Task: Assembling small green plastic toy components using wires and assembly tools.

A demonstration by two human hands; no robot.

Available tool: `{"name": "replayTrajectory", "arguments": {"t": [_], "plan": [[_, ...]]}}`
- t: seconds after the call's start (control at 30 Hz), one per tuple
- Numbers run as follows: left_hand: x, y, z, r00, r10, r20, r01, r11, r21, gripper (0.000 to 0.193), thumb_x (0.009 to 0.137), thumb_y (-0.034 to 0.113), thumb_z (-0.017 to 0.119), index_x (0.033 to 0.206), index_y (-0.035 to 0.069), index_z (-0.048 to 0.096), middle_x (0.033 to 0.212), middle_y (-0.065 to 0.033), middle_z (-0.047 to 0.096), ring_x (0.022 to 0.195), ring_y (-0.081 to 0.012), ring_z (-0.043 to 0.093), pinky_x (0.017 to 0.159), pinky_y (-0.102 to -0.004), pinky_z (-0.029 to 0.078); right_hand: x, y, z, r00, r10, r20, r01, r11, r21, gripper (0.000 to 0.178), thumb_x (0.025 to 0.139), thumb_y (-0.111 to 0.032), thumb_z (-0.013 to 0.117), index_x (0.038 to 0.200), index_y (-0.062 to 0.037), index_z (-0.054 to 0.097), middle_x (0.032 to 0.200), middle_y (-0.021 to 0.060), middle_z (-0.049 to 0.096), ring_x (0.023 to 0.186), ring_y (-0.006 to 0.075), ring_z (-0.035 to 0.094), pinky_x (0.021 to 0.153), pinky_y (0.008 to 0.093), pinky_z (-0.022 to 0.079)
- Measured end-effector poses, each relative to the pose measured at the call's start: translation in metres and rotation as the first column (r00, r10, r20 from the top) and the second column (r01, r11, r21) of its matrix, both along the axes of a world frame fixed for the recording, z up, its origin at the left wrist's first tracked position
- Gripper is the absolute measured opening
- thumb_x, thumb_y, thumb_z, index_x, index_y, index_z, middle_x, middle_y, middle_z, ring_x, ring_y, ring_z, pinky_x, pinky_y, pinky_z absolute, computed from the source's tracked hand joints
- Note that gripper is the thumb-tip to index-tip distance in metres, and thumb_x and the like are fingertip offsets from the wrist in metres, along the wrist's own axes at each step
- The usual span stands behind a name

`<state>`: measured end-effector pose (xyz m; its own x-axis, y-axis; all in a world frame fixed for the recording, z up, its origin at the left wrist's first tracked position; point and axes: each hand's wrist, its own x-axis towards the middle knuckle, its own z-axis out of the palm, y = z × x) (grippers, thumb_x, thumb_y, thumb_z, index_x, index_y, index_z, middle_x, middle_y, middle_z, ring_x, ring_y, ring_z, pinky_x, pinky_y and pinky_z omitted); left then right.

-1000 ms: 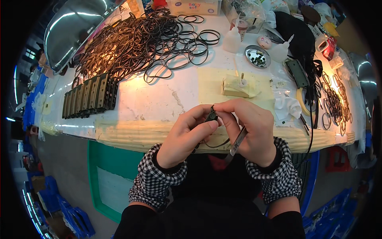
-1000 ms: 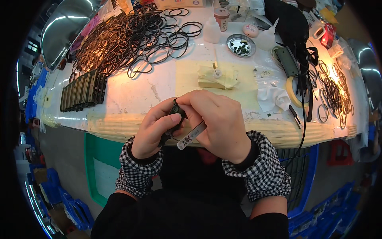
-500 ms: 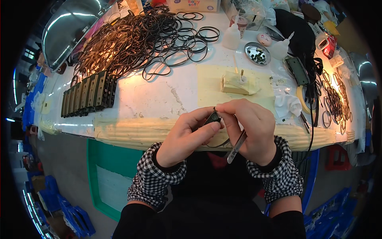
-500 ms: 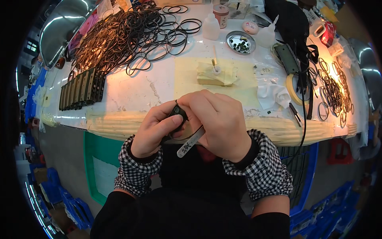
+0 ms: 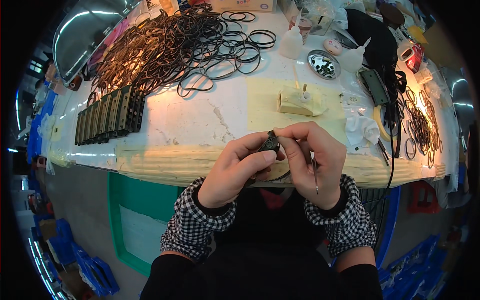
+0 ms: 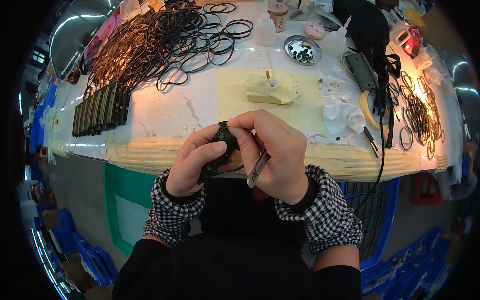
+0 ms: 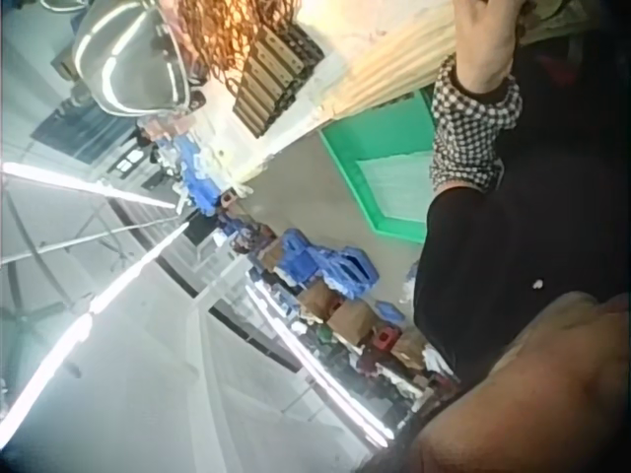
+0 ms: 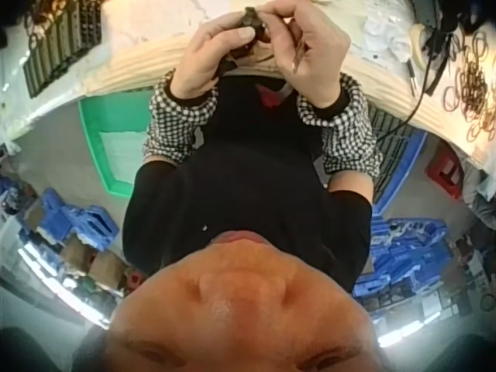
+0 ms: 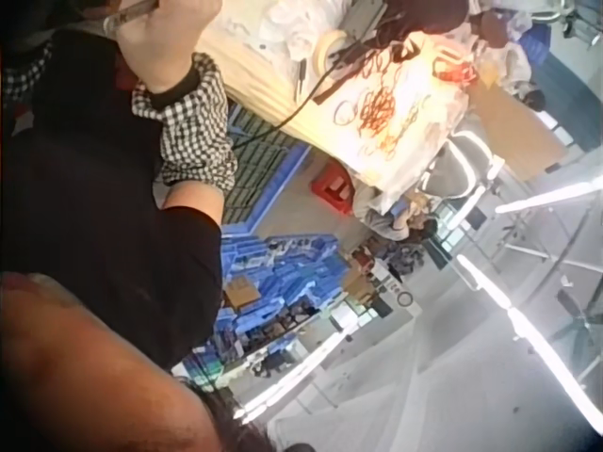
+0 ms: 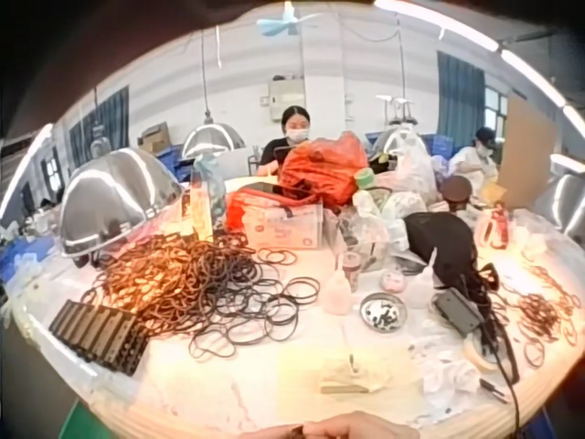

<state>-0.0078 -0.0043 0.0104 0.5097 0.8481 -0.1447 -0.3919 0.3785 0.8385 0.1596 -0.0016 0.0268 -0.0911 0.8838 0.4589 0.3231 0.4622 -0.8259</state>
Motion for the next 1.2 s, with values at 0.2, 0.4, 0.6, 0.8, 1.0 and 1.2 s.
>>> {"name": "replayTrajectory", "arguments": {"t": [0.2,0.4,0.6,0.8,1.0,1.2], "plan": [[-0.005,0.001,0.002,0.998,-0.054,-0.032,0.054,0.999,0.004,0.033,0.092,0.017,0.057,0.119,-0.001,0.056,0.097,-0.0012,0.061,0.078,-0.0033,0.051,0.068,-0.0188,0.043,0.01,0.008,0.008,0.985,0.106,0.133,-0.115,0.992,0.058,0.009,0.081,0.001,0.066,0.09,-0.0009,0.063,0.078,0.0093,0.062,0.061,0.0192,0.062,0.053,0.0268,0.047],[-0.007,0.002,0.004,0.992,-0.094,-0.088,0.098,0.994,0.051,0.033,0.092,0.018,0.057,0.118,-0.002,0.057,0.095,-0.0014,0.062,0.08,-0.004,0.052,0.071,-0.0197,0.044,0.015,0.01,0.016,0.961,0.163,0.224,-0.181,0.981,0.062,0.011,0.079,0.0,0.067,0.089,-0.0013,0.061,0.077,0.0087,0.06,0.062,0.0217,0.061,0.053,0.0296,0.048],[-0.01,0.005,0.002,0.991,-0.132,-0.031,0.133,0.991,0.026,0.033,0.093,0.023,0.054,0.112,-0.003,0.058,0.092,-0.0022,0.061,0.08,-0.0054,0.051,0.071,-0.0199,0.042,0.019,0.015,0.009,0.92,0.155,0.361,-0.254,0.935,0.247,0.014,0.077,0.0,0.066,0.089,-0.0023,0.061,0.077,0.0082,0.059,0.061,0.0223,0.06,0.053,0.0309,0.047],[-0.007,0.003,0.001,0.993,-0.11,-0.043,0.111,0.993,0.04,0.035,0.095,0.023,0.051,0.118,-0.004,0.057,0.096,-0.0021,0.062,0.08,-0.0046,0.051,0.071,-0.0199,0.042,0.021,0.015,0.01,0.942,0.207,0.263,-0.256,0.952,0.17,0.028,0.066,0.001,0.067,0.093,-0.0043,0.06,0.078,0.0075,0.058,0.062,0.0225,0.059,0.052,0.0307,0.047],[-0.003,0.002,0.008,0.991,-0.078,-0.107,0.086,0.994,0.068,0.041,0.093,0.031,0.049,0.111,-0.005,0.057,0.084,-0.0039,0.057,0.073,-0.0062,0.049,0.063,-0.0194,0.038,0.024,0.015,0.008,0.909,0.203,0.363,-0.294,0.931,0.215,0.015,0.079,0.001,0.065,0.093,-0.0024,0.06,0.081,0.0101,0.059,0.065,0.0257,0.061,0.055,0.0319,0.049],[-0.001,0.0,0.006,0.995,-0.025,-0.099,0.029,0.999,0.042,0.042,0.094,0.03,0.048,0.113,-0.006,0.056,0.084,-0.0041,0.057,0.074,-0.0065,0.051,0.064,-0.0197,0.039,0.019,0.014,0.012,0.937,0.202,0.285,-0.253,0.954,0.158,0.015,0.08,0.003,0.065,0.092,-0.0014,0.059,0.08,0.0104,0.059,0.065,0.0259,0.061,0.055,0.033,0.048]]}}
